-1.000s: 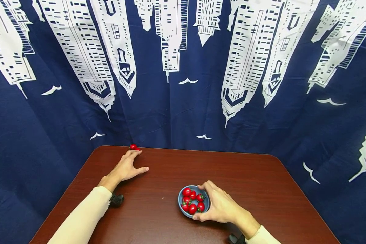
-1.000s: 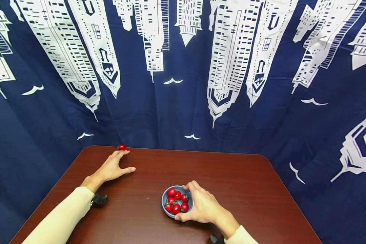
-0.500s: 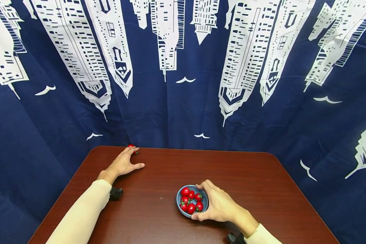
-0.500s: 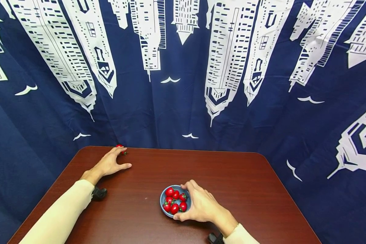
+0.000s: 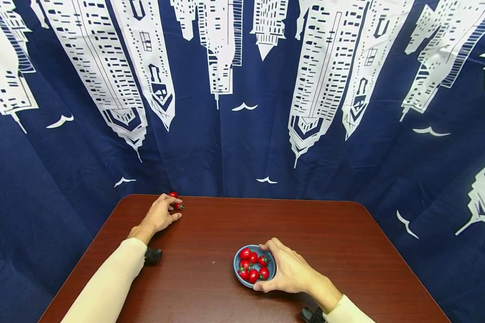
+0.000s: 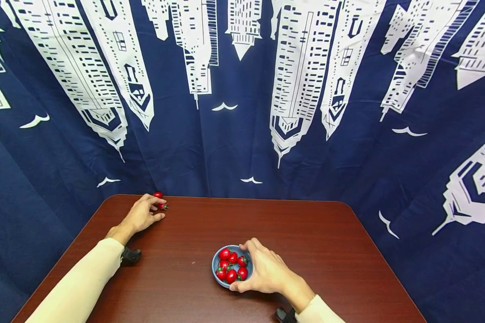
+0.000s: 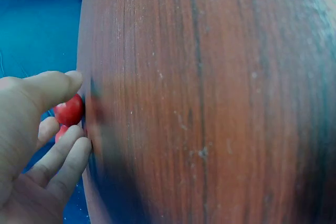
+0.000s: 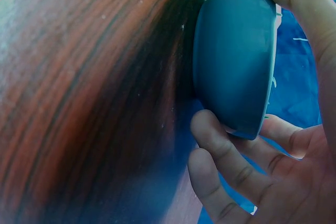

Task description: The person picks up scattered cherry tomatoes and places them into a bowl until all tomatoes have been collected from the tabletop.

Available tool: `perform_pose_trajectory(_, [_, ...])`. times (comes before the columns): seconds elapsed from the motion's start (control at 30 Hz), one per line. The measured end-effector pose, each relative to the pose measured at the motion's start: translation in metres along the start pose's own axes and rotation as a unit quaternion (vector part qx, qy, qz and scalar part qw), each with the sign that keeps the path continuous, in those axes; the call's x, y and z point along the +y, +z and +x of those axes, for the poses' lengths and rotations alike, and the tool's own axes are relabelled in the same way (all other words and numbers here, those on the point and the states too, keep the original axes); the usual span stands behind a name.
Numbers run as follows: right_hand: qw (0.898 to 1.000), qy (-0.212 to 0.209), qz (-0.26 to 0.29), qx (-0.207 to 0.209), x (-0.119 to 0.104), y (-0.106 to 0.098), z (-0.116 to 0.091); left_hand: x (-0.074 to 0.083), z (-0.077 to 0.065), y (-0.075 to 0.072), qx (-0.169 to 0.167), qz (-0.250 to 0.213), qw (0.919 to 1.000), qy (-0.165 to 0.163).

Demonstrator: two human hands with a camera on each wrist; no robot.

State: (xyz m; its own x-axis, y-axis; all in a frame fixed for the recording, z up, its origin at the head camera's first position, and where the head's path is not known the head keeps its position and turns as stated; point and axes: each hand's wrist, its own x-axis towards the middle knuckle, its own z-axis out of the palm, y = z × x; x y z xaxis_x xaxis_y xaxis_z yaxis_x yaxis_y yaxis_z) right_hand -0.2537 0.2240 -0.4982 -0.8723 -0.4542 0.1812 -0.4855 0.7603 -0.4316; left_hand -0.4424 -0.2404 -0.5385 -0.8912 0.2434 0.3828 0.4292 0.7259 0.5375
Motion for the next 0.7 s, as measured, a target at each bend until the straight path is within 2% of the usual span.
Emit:
perform_pose_trajectory(0.03, [1.000,0.001,0.001,-0.001,0.000,0.000,0.000,-0.008,0.002,0.003,0.006,0.000,0.9999,0.008])
perform_pose_trajectory(0.1, [1.000,0.002,0.002,-0.003,-0.001,0.000,0.000,-0.008,0.002,0.003,0.003,-0.006,1.0000,0.007])
perform_pose_trajectory(0.23, [1.000,0.005,0.001,-0.004,-0.001,0.000,0.000,0.015,-0.002,-0.007,-0.019,-0.017,0.9996,-0.006])
perform_pose_trajectory(0.27, [1.000,0.005,0.001,-0.003,-0.001,0.000,0.000,0.013,-0.002,-0.006,-0.025,-0.032,0.9992,0.006])
perform_pose_trajectory(0.37, [1.000,0.004,0.002,-0.004,0.000,0.000,0.000,0.018,-0.005,-0.008,-0.027,-0.028,0.9992,0.007])
perform_pose_trajectory(0.47, [1.000,0.004,0.004,-0.007,0.000,0.000,0.000,0.017,-0.005,-0.009,-0.023,-0.035,0.9991,0.007])
perform_pose_trajectory(0.5, [1.000,0.004,0.005,-0.008,0.000,0.000,0.000,0.026,-0.007,-0.013,-0.024,-0.026,0.9993,-0.009])
perform_pose_trajectory(0.57, [1.000,0.004,0.007,-0.009,0.000,0.000,0.000,0.010,-0.004,-0.007,-0.017,-0.047,0.9987,0.012])
perform_pose_trajectory(0.7, [1.000,0.002,0.009,-0.009,0.000,0.001,0.000,0.014,-0.006,-0.008,-0.012,-0.054,0.9984,0.009])
